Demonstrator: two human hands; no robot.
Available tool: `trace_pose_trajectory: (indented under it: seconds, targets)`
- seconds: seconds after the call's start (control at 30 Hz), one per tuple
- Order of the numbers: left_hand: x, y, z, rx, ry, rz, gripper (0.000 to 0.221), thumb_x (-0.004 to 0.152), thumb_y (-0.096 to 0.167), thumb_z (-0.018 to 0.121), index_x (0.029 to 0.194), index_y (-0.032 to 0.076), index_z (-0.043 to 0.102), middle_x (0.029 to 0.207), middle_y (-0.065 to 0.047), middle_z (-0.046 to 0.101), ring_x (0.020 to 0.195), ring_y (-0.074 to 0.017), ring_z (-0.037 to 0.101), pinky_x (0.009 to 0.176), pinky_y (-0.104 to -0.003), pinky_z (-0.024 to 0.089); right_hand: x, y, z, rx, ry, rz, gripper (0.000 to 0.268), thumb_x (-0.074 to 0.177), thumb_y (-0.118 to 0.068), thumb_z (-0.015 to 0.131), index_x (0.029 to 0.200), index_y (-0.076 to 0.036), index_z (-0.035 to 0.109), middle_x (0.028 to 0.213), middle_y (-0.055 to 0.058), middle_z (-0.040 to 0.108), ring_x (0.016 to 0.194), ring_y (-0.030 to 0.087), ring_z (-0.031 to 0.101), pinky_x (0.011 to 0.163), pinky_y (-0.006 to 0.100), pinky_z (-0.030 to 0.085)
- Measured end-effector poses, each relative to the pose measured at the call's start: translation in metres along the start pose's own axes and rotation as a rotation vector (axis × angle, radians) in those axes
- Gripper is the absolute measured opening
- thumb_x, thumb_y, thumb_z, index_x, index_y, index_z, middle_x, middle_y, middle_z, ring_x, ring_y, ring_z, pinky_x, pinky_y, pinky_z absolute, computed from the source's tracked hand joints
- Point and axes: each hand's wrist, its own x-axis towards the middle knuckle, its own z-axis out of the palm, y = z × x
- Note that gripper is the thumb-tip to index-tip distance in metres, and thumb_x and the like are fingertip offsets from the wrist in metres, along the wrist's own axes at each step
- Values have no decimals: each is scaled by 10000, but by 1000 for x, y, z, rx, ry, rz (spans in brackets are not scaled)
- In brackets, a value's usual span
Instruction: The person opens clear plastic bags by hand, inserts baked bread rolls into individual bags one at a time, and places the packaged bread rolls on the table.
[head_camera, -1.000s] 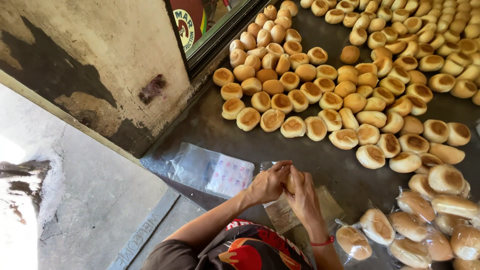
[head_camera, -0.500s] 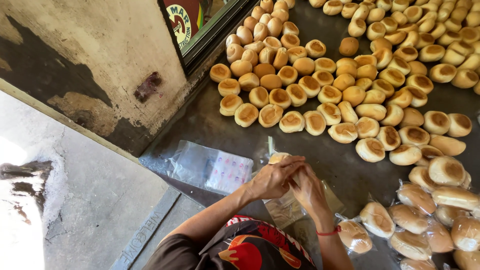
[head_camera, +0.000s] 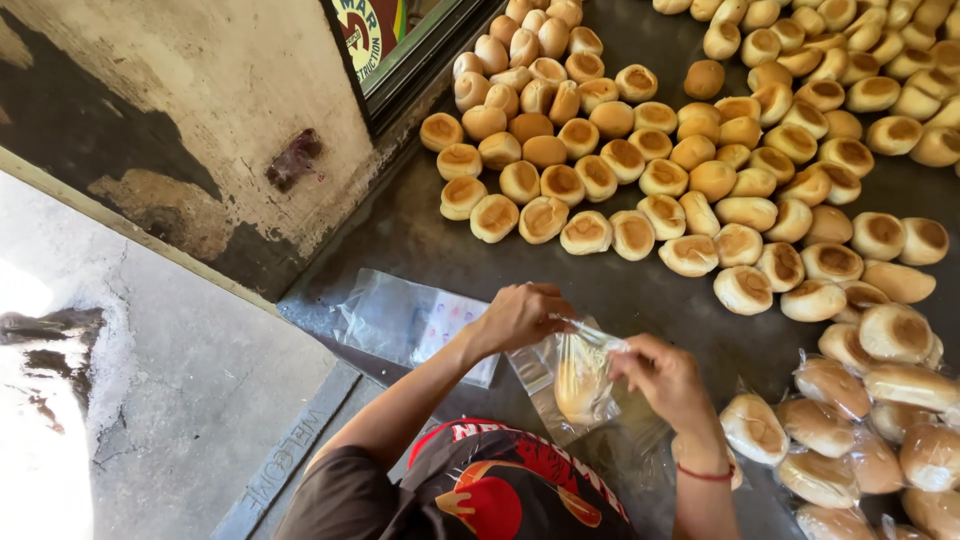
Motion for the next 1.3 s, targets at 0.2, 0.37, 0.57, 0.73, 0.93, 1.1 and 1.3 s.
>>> trace_pose_trajectory:
  seconds: [0.2, 0.37, 0.57, 0.73, 0.93, 1.1, 1.3]
  targets:
    - [3, 13, 12, -495, 137, -52, 144, 937, 165, 786, 1043, 68, 777, 951, -61, 725, 817, -191, 704, 730, -328, 572, -22, -35, 4, 400, 399, -151, 93, 925, 9, 709, 1014, 0, 734, 1057, 144, 736, 846, 158, 700, 715, 284, 561]
    - [-6, 12, 35, -1175, 35, -304, 158, 972, 165, 751, 1036, 20, 751, 960, 4, 747, 888, -48, 665, 825, -253, 563, -21, -23, 9, 744, 228, -247, 105, 968, 53, 675, 1071, 40, 685, 1069, 153, 704, 891, 206, 668, 790, 337, 541]
    - [-11, 8, 45, -1086, 118, -360, 230, 995, 242, 714, 1059, 23, 748, 904, -3, 743, 808, -42, 643, 730, -260, 542, -24, -7, 25, 640, 367, -276, 166, 901, 67, 709, 1045, -8, 672, 1155, 93, 672, 1029, 164, 660, 922, 306, 546]
    - [-11, 5, 38, -165, -6, -408, 290, 930, 322, 737, 966, 44, 813, 815, -125, 743, 671, -141, 622, 640, -356, 525, -8, -8, 35, -92, 248, -254, 75, 923, -9, 701, 990, -31, 726, 1036, 80, 750, 853, 164, 705, 731, 285, 591]
    - [-10, -23, 72, -578, -90, -387, 341, 997, 321, 650, 1032, 2, 766, 832, -108, 768, 753, -164, 702, 679, -367, 568, -9, -34, 45, -354, 253, -303, 110, 913, -21, 686, 1016, -12, 720, 1062, 85, 724, 888, 190, 732, 738, 297, 614]
    - [-10, -14, 76, -660, -367, -301, 333, 1021, 344, 645, 1084, 35, 753, 913, -86, 769, 819, -159, 714, 750, -348, 570, -8, -28, 37, -225, 328, -126, 137, 924, -29, 660, 1034, -31, 742, 1075, 65, 735, 865, 154, 734, 702, 285, 602]
    - [-11, 38, 56, 30, 130, 30, 244, 861, 188, 764, 1087, 95, 759, 1008, -80, 734, 812, -230, 717, 693, -374, 569, -12, 19, 32, 318, 367, 37, 129, 976, 7, 621, 1059, 8, 720, 1125, 64, 724, 931, 141, 644, 777, 276, 534]
